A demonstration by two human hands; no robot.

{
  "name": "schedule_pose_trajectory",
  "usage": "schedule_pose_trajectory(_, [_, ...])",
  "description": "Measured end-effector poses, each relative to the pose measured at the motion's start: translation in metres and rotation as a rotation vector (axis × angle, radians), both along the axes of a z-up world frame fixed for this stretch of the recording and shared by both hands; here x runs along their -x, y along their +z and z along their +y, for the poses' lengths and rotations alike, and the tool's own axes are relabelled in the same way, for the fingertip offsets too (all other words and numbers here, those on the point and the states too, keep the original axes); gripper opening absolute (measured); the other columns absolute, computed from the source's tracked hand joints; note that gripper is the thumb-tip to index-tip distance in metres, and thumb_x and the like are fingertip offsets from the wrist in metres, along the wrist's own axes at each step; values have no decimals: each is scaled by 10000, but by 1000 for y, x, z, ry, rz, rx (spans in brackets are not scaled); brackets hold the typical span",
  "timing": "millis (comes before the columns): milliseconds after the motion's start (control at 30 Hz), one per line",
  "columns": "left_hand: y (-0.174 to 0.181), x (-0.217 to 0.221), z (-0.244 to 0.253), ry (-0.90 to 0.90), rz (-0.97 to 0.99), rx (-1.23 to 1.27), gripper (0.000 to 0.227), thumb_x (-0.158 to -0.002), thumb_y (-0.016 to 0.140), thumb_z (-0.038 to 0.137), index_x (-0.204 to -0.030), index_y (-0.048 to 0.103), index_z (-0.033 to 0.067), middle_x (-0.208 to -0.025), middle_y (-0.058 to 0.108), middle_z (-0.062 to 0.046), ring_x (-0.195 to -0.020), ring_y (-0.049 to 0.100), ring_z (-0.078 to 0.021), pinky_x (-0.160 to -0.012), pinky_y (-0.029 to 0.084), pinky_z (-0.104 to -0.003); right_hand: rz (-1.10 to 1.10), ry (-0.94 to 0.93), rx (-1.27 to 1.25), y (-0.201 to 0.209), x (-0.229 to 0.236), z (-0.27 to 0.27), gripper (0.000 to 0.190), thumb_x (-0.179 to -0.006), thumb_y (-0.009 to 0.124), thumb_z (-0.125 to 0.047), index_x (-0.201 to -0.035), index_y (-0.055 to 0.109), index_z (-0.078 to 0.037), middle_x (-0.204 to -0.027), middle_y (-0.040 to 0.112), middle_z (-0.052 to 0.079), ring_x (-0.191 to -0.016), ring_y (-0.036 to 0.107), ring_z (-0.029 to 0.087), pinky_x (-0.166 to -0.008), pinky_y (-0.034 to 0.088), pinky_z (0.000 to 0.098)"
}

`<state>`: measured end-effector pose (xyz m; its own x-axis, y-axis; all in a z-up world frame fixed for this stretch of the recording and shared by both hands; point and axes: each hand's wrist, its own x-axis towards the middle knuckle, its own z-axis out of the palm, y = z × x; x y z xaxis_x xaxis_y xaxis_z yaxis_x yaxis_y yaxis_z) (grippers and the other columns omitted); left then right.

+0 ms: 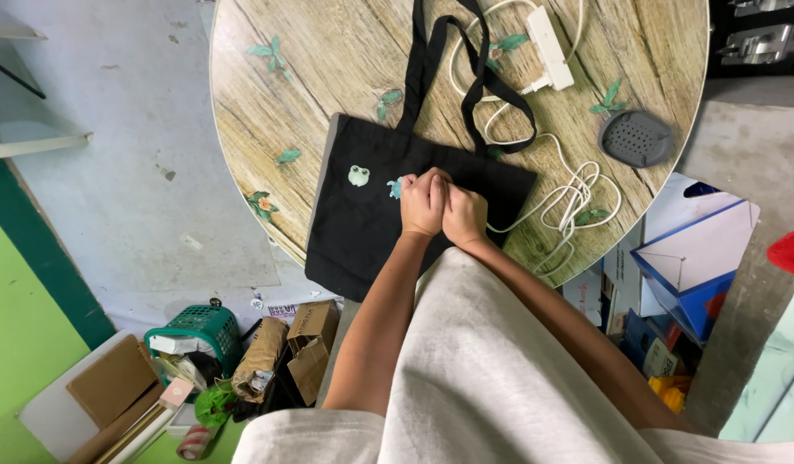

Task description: The person cleans a workspace with a red cloth, then uses a heat press machine on a board. They later iron a black tote bag on a round table.

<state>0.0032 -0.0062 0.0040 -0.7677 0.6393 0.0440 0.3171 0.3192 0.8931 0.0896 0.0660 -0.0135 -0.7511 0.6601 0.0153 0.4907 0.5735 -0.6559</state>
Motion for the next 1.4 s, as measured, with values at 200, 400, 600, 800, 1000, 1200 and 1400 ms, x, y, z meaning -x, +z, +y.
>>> schedule_pose_trajectory(200, [-1,-3,2,52,38,-26,235,-998,490,173,-947,709,104,-927,721,-80,-753,567,-319,-818,408,-382,72,-131,35,12,6,-3,259,-1097,490,-256,-972,589,-52,-891,657,185,-816,645,413,-692,495,501])
schedule_pose_trajectory(400, [-11,-11,3,46,157,127,243,-1012,520,196,-847,661,86,-848,712,-106,-721,544,-355,-836,421,-405,290,-125,59,4,2,-1,199,-1066,506,-216,-983,512,-36,-926,576,180,-857,595,403,-756,482,477])
schedule_pose_trajectory(600, [-4,-17,-2,-44,308,174,222,-1029,514,213,-887,624,82,-805,687,-111,-738,620,-325,-855,418,-435,289,-158,162,3,1,0,207,-1039,529,-232,-975,517,-35,-921,578,171,-857,598,377,-759,480,449])
schedule_pose_trajectory(800, [-18,-6,-4,-279,536,58,142,-953,502,157,-953,617,73,-908,706,-93,-849,676,-286,-882,473,-406,439,-120,202,-2,1,4,201,-1059,522,-220,-1072,498,-21,-960,553,162,-876,580,337,-812,493,421])
schedule_pose_trajectory(1000, [-30,-14,-1,-289,388,197,181,-955,538,169,-921,684,67,-920,729,-102,-832,697,-295,-753,559,-399,472,-83,259,11,-1,1,183,-1059,516,-209,-1094,506,-30,-976,582,144,-882,606,306,-814,502,398])
schedule_pose_trajectory(1200, [-52,-18,-4,-300,403,199,156,-907,568,178,-879,690,84,-895,735,-95,-821,700,-304,-763,554,-405,434,8,315,7,0,12,156,-975,529,-129,-1080,539,-14,-1003,576,157,-919,600,318,-852,501,409])
schedule_pose_trajectory(1400, [-161,-39,-21,-257,-248,92,212,-942,512,212,-1093,532,65,-1110,561,-139,-1065,509,-306,-923,410,-339,-217,153,-188,65,35,-6,205,-853,652,-276,-901,677,-78,-963,678,129,-950,637,356,-810,495,488])
